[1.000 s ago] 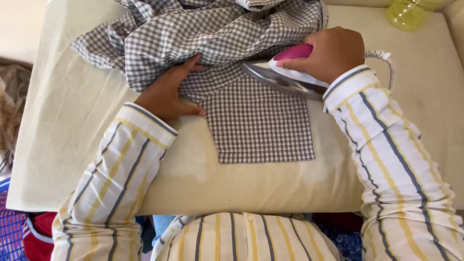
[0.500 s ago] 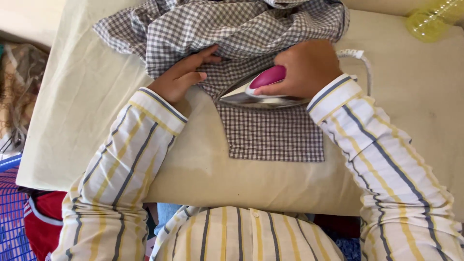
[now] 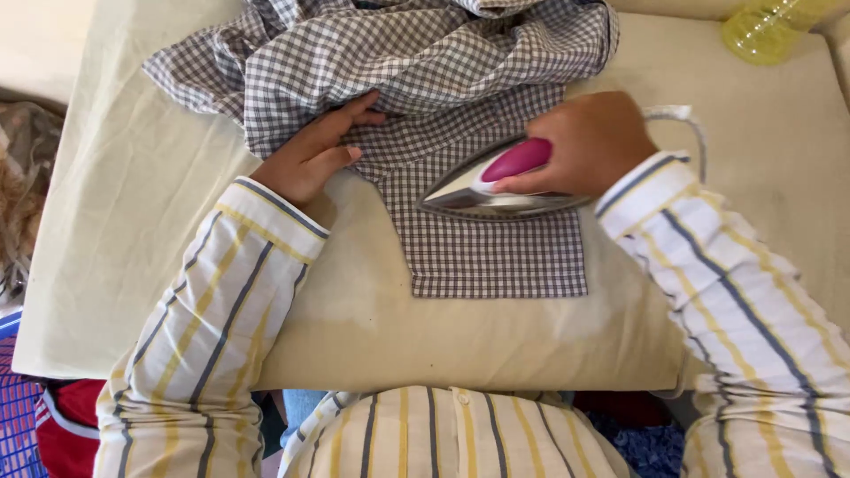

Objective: The recorder is ironing a checkered shirt on an ironing board using a steam iron.

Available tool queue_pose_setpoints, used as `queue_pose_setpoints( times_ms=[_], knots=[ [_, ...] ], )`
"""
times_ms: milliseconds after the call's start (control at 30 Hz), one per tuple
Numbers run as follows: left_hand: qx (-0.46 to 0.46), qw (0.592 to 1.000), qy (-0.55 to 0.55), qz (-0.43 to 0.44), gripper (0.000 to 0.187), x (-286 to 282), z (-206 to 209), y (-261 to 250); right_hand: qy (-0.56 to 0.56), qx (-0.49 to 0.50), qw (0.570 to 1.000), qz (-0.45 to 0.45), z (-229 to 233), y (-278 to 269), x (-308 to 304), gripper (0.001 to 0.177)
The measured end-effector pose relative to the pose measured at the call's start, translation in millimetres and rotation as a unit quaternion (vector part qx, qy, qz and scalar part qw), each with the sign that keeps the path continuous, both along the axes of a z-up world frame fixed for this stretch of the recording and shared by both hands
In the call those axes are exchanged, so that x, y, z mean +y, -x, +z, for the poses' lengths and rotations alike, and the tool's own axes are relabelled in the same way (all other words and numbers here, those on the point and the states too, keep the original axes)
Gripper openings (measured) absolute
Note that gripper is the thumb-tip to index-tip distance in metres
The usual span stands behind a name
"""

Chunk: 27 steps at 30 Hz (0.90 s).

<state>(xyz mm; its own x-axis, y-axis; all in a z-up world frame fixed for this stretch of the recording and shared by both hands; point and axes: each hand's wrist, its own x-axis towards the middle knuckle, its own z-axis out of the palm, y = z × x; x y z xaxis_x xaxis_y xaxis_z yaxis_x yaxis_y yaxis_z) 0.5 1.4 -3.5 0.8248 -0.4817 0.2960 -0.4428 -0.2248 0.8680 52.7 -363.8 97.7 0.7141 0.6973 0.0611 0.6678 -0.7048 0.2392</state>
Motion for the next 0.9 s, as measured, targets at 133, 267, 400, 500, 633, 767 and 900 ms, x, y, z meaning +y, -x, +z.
queue_pose_setpoints(
  times_ms=[133, 267, 400, 500, 633, 767, 900],
  knots=[
    [0.012, 0.999, -0.036, 0.016, 0.066, -2.7, 5.1, 1.2, -0.002, 0.008, 1.0, -0.014, 8.4, 12.1, -20.4, 0.063],
    [-0.007, 0.999, -0.04, 0.006, 0.066, -2.5, 6.2, 1.5, -0.026, 0.027, 0.999, -0.003, 9.0, 27.6, -13.5, 0.061],
    [-0.003, 0.999, -0.044, -0.001, 0.067, -2.9, 4.3, -1.4, -0.044, 0.058, 0.997, 0.038, 4.0, 46.3, 14.8, 0.071],
    [0.01, 0.999, -0.046, 0.003, 0.068, -3.1, 7.4, -1.1, -0.042, 0.035, 0.996, 0.077, -1.1, 63.0, 38.6, 0.077],
    [-0.003, 0.998, -0.056, 0.006, 0.068, -2.1, 5.9, 0.3, -0.092, 0.063, 0.99, 0.082, 0.4, 83.5, 40.4, 0.072],
    [-0.02, 0.997, -0.076, 0.005, 0.067, -0.9, 4.8, -2.0, -0.061, 0.076, 0.992, 0.075, -2.2, 91.7, 15.7, 0.078],
    [-0.018, 0.996, -0.082, 0.012, 0.069, -2.1, 7.5, 1.4, -0.055, 0.065, 0.996, 0.037, 4.7, 100.5, -12.3, 0.075]
  ],
)
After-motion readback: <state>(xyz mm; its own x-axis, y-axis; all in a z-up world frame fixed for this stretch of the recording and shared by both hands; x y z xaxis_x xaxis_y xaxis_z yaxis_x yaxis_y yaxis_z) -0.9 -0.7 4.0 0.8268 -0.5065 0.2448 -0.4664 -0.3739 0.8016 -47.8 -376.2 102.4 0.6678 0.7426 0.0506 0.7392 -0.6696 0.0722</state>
